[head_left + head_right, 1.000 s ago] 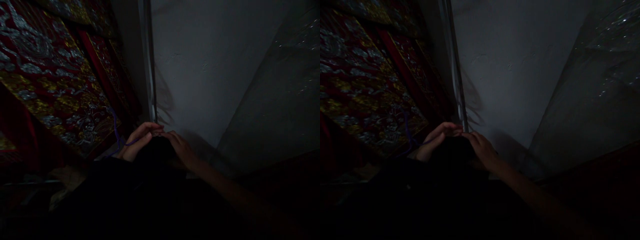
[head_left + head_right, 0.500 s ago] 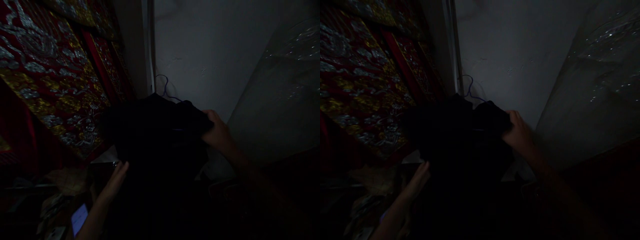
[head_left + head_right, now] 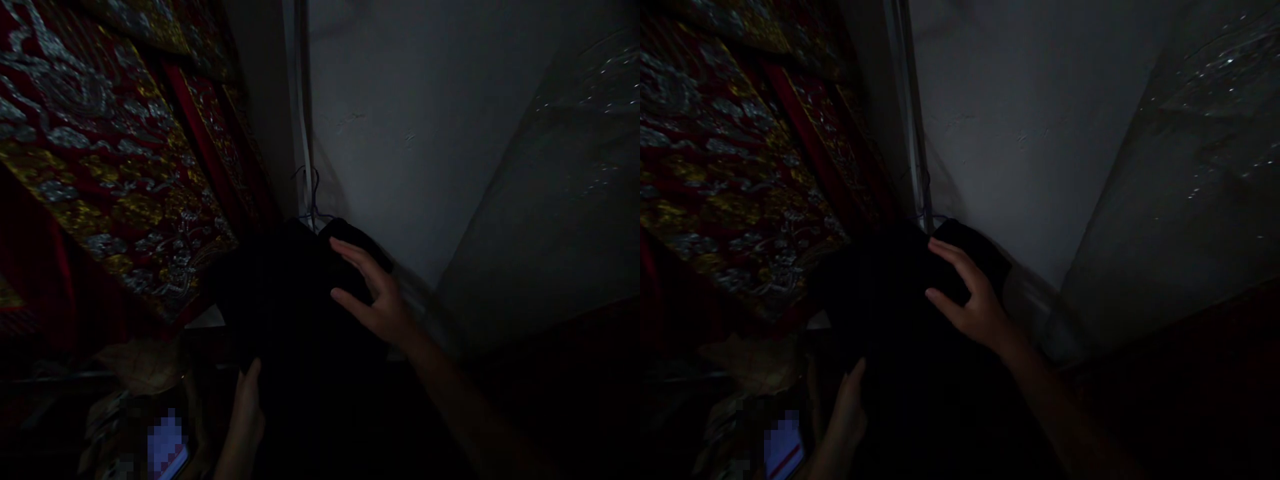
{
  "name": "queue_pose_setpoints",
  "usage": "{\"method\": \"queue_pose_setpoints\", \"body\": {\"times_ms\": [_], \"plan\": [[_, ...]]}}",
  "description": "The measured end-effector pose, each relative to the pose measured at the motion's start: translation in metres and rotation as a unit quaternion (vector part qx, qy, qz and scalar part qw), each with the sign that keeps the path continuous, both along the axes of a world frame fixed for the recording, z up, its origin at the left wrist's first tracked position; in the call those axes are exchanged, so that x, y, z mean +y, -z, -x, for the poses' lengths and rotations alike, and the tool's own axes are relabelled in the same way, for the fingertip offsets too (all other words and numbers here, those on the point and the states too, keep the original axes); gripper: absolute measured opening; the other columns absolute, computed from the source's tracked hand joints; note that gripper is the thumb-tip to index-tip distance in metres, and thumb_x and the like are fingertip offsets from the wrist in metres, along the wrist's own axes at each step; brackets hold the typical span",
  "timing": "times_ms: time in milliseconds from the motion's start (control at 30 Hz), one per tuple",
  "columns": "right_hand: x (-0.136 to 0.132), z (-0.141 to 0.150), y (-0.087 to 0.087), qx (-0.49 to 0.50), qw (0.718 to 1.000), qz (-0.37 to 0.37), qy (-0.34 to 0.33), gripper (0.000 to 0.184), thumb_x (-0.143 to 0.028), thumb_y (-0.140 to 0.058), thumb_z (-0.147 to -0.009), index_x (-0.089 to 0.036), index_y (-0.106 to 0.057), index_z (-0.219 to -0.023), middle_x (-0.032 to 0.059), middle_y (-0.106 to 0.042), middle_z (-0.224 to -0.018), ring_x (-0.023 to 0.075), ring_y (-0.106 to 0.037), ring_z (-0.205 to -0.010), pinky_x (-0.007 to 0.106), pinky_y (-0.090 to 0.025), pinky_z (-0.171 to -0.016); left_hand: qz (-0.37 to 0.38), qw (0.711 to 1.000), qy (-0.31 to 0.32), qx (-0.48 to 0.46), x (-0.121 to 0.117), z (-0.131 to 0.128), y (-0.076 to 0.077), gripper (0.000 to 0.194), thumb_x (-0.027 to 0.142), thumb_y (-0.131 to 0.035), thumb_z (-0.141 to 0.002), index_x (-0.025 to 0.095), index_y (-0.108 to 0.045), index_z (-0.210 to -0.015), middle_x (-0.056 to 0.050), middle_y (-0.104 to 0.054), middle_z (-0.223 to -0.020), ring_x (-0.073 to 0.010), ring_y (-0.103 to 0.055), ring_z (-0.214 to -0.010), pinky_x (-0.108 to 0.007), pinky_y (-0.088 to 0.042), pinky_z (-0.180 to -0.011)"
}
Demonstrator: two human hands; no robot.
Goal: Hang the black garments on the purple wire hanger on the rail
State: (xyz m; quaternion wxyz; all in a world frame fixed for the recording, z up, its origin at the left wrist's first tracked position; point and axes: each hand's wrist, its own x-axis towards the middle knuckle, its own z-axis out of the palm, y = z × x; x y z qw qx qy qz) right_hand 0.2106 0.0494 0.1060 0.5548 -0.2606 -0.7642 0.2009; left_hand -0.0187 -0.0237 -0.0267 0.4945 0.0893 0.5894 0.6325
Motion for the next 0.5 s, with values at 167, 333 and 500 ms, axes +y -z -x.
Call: {"method": "queue_pose_setpoints", "body": {"times_ms": [167,333,500], "plan": [[-0.005,0.024,0.087,0.171,0.931,0.299,0.119,0.040,-0.061,-0.059,-0.089,-0.020,-0.061,-0.088,0.0056,-0.066,-0.085,0.0210,-0.065,-0.081,0.033,-0.051,-0.076,0.038,0.994,-0.014,-0.101,-0.018,-0.004,0.022,0.019,0.022,-0.059,-0.091,0.014,-0.070,-0.103,-0.011,-0.079,-0.089,-0.0278,-0.076,-0.102,-0.041,-0.057,-0.101],[0.002,0.040,0.108,-0.148,0.904,0.400,-0.006,0.034,-0.037,-0.070,-0.081,-0.021,-0.048,-0.060,-0.0018,-0.051,-0.059,0.0129,-0.045,-0.056,0.028,-0.032,-0.058,0.015,0.994,0.014,-0.112,-0.032,-0.015,0.024,0.019,0.023,-0.064,-0.084,0.015,-0.074,-0.099,-0.011,-0.079,-0.089,-0.0299,-0.076,-0.101,-0.043,-0.057,-0.100],[-0.013,0.040,0.118,-0.127,0.910,0.394,-0.008,0.025,-0.027,-0.059,-0.083,-0.021,-0.047,-0.062,-0.0016,-0.052,-0.063,0.0136,-0.047,-0.061,0.027,-0.034,-0.059,0.043,0.988,0.038,-0.146,-0.035,-0.023,0.013,0.016,0.024,-0.060,-0.085,0.013,-0.073,-0.089,-0.013,-0.078,-0.086,-0.0304,-0.076,-0.099,-0.045,-0.058,-0.098]]}}
